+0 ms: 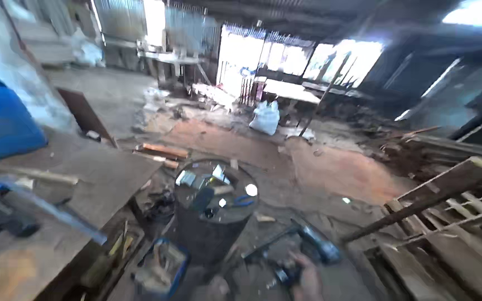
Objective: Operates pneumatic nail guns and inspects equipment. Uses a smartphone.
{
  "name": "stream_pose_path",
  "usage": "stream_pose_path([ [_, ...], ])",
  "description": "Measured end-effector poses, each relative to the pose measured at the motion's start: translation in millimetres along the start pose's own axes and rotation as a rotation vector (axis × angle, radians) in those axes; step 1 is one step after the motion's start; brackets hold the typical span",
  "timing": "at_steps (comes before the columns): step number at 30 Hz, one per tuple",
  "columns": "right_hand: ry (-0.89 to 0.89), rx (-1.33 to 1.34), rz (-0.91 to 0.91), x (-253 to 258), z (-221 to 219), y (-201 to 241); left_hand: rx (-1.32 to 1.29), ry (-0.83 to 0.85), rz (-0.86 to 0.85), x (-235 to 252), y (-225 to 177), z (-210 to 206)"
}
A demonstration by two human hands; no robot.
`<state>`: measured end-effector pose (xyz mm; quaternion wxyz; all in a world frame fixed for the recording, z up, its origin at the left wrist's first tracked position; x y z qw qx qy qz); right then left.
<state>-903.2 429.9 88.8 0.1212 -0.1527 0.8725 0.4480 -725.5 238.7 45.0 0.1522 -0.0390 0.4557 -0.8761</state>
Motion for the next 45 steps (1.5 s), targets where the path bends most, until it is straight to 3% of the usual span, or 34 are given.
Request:
stream_pose_path([
  [3,0.009,-0.411,-0.089,58,5,-38,-0.023,-0.297,0.154,-30,62,26],
  [6,0.279,-1.000,-0.041,125,-1,-88,-0.158,-0.410,0.349,-81,125,39],
  [10,0.649,-1.603,0.186,181,-19,-149,-0.362,-0.522,0.546,-149,141,51],
  [12,0.736,-1.680,0.370,178,-35,-156,-0.445,-0.599,0.593,-173,140,51],
  [14,0.797,-1.522,0.432,157,-65,-152,-0.499,-0.677,0.646,-190,139,51],
  [16,0.848,-1.109,0.324,126,-93,-134,-0.508,-0.735,0.677,-198,136,49],
  [20,1.083,0.048,-0.376,53,-149,-123,-0.407,-0.669,0.618,-181,124,43],
  [22,1.235,0.422,-0.679,12,-175,-119,-0.332,-0.617,0.575,-163,115,48],
  [24,1.294,0.607,-0.858,-17,-191,-112,-0.274,-0.557,0.526,-143,101,59],
  [28,1.316,0.736,-1.041,-49,-203,-101,-0.278,-0.523,0.408,-110,84,75],
  [30,1.198,0.816,-1.089,-63,-217,-98,-0.284,-0.506,0.358,-99,80,78],
  [33,1.010,0.864,-1.012,-80,-248,-89,-0.271,-0.453,0.294,-86,76,80],
  [34,1.013,0.876,-1.002,-80,-249,-90,-0.268,-0.431,0.289,-84,77,79],
  [37,1.317,0.973,-1.013,-68,-227,-95,-0.255,-0.343,0.320,-78,82,80],
  [38,1.331,0.949,-1.009,-62,-221,-98,-0.251,-0.322,0.337,-76,85,81],
  [42,1.301,0.460,-0.805,-30,-214,-114,-0.288,-0.265,0.340,-73,93,93],
  [45,1.087,-0.187,-0.486,-5,-213,-153,-0.391,-0.238,0.312,-74,101,109],
])
Point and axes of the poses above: each hand's wrist, its own x-axis towards the middle knuckle, its own z-axis out of the back of the hand, y = z × x, the point moved 8 cm from there along x, towards the middle knuckle, and after that the axes turned 6 degrees about x, right-handed, at the moved point
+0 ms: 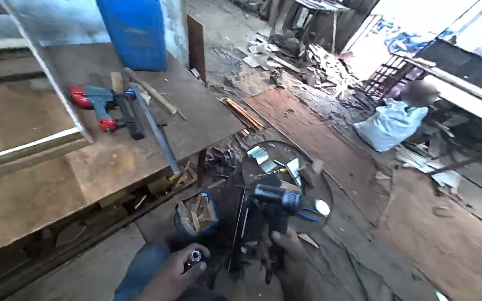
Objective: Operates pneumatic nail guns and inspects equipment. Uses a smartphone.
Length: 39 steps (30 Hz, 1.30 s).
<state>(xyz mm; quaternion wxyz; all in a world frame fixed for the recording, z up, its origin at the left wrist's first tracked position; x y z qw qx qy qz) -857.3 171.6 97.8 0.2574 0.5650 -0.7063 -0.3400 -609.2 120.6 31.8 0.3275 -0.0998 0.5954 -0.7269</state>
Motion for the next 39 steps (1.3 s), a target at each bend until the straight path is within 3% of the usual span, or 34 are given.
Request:
stream_pose_path([
  [2,-0.125,-0.426,-0.068,18,4,-34,-0.072,0.029,0.057,-1,6,11],
  [4,-0.113,-0.706,-0.139,34,3,-69,-0.099,0.037,0.108,4,13,26],
  [9,0.022,-0.922,-0.184,96,-1,-116,0.022,0.056,0.022,60,40,93],
  [14,0.099,-1.282,-0.162,228,-37,-160,0.335,0.078,-0.019,121,55,198],
  [20,0.137,-1.713,-0.205,411,-52,-241,0.322,0.025,0.037,143,94,313],
  [23,0.033,-1.631,0.059,462,-72,-244,0.291,0.002,0.107,144,104,354],
  [25,-0.023,-1.488,0.113,475,-90,-242,0.228,-0.061,0.141,146,113,378],
  [27,0.021,-1.235,0.002,469,-117,-258,0.140,-0.176,0.185,150,123,406],
  [30,0.264,-0.769,-0.285,430,-176,-313,0.035,-0.384,0.186,166,137,445],
  [32,0.316,-0.605,-0.376,408,-204,-340,0.066,-0.454,0.152,181,141,465],
  [37,0.002,-0.462,-0.317,421,-195,-346,0.486,-0.446,0.153,226,142,531],
  [39,-0.022,-0.448,-0.310,428,-182,-335,0.666,-0.469,0.214,249,157,561],
])
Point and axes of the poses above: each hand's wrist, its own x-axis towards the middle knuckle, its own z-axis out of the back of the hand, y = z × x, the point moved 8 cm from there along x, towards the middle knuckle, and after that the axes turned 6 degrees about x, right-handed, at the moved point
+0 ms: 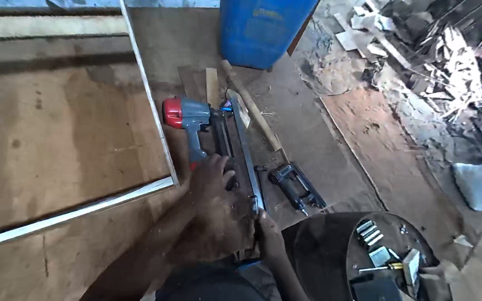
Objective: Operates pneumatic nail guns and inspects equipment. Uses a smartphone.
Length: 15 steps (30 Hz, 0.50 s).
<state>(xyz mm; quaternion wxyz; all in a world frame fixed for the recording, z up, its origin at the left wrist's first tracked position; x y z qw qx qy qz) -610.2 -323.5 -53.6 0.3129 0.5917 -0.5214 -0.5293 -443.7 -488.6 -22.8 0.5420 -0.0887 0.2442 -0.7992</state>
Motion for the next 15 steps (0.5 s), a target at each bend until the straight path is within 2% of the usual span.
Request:
stream_pose_path([
  [4,0.105,0.020,-0.038,-5,9,1,0.319,0.126,0.084,54,42,-48],
  [7,0.085,-0.018,-0.024,-14,3,-6,0.359,0.233,0.175,64,35,-61],
  [9,0.063,-0.024,-0.049,-23,0,-17,0.276,0.305,0.251,63,26,-56],
  [12,0.053,-0.028,-0.113,-38,2,-34,0.169,0.195,0.311,63,32,-54],
  [15,0.036,-0.021,-0.118,-45,14,-34,0.012,0.048,0.301,46,18,-33],
])
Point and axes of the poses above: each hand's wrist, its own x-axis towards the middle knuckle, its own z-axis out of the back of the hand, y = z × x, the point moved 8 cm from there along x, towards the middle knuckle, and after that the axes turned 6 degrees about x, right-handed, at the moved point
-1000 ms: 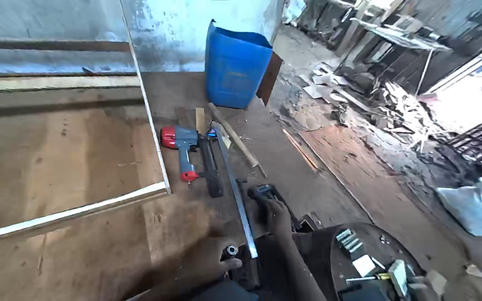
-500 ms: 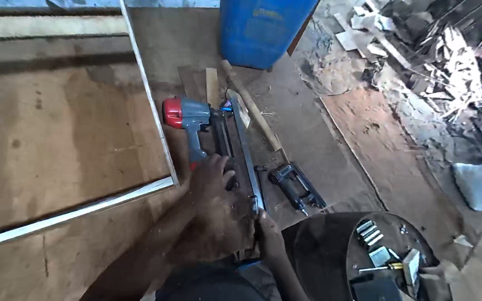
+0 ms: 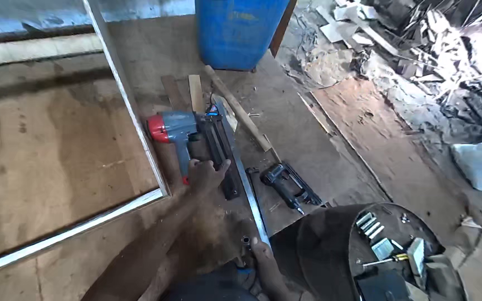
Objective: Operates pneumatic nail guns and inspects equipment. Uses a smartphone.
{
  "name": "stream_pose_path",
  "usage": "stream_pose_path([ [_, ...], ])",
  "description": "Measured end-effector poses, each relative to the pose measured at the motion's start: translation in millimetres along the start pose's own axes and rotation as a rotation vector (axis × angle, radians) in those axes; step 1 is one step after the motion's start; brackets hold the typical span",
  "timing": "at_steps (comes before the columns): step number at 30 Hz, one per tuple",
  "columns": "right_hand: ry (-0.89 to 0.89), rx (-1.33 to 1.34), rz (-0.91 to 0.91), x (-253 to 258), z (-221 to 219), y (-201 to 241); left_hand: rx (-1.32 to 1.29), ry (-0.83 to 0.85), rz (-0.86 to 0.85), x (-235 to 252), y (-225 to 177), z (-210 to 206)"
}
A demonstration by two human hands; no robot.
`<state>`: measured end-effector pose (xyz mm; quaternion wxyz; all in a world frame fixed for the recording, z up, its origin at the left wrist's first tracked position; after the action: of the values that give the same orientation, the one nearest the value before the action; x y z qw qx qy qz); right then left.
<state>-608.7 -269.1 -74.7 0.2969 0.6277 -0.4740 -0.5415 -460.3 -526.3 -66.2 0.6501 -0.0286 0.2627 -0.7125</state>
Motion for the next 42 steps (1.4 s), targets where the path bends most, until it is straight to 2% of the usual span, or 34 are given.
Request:
stream_pose_path([
  [2,-0.017,0.026,0.027,-2,8,3,-0.249,-0.086,-0.029,-27,-8,18],
  [5,-0.066,0.038,0.018,-4,18,5,-0.896,-0.145,-0.109,-72,-12,29],
  [7,-0.091,0.020,0.005,-5,22,7,-1.254,-0.072,-0.108,-93,-6,20],
  [9,-0.097,0.005,0.020,-9,26,8,-1.501,0.102,-0.211,-103,-9,11],
  [10,-0.099,0.000,0.029,-12,29,9,-1.584,0.206,-0.240,-109,-14,11],
  [11,-0.106,-0.005,0.030,-16,31,8,-1.608,0.259,-0.183,-116,-14,6],
  [13,-0.127,-0.019,0.015,-24,37,4,-1.550,0.286,0.071,-130,-2,-17],
  [15,-0.154,-0.008,0.019,-32,42,-3,-1.607,0.279,0.261,-138,10,-46],
  [18,-0.187,0.006,0.041,-45,50,-5,-1.736,0.321,0.287,-150,15,-67],
  [21,-0.248,0.002,0.027,-57,61,-13,-1.605,0.268,0.436,-158,30,-77],
  [23,-0.278,-0.009,0.018,-60,68,-16,-1.385,0.208,0.551,-158,48,-87],
  [25,-0.300,-0.050,0.002,-60,70,-17,-1.029,0.269,0.505,-164,62,-84],
  [28,-0.300,-0.168,-0.028,-51,69,-16,-0.432,0.567,0.303,-171,66,-54],
  [29,-0.304,-0.204,-0.049,-48,68,-19,-0.314,0.597,0.253,-172,68,-43],
  [31,-0.310,-0.289,-0.079,-41,66,-27,-0.197,0.455,0.120,-162,63,-13],
  [33,-0.330,-0.330,-0.051,-27,64,-31,-0.135,0.184,-0.043,-136,46,21],
  [37,-0.406,-0.437,-0.097,1,66,-31,-0.157,-0.119,-0.196,-54,12,54],
  [39,-0.413,-0.484,-0.127,16,69,-33,-0.162,-0.203,-0.195,-9,1,53],
  [42,-0.379,-0.504,-0.131,30,68,-39,-0.111,-0.155,-0.112,49,-4,32],
])
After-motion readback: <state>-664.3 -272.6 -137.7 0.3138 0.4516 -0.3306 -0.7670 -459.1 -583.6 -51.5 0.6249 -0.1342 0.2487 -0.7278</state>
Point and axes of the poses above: each hand's wrist, its own x-axis towards the middle knuckle, its own z-axis out of the back of the hand, y = z × x, the point moved 8 cm from there along x, towards the middle knuckle, and after that the axes turned 6 degrees about x, right-handed, at the moved point
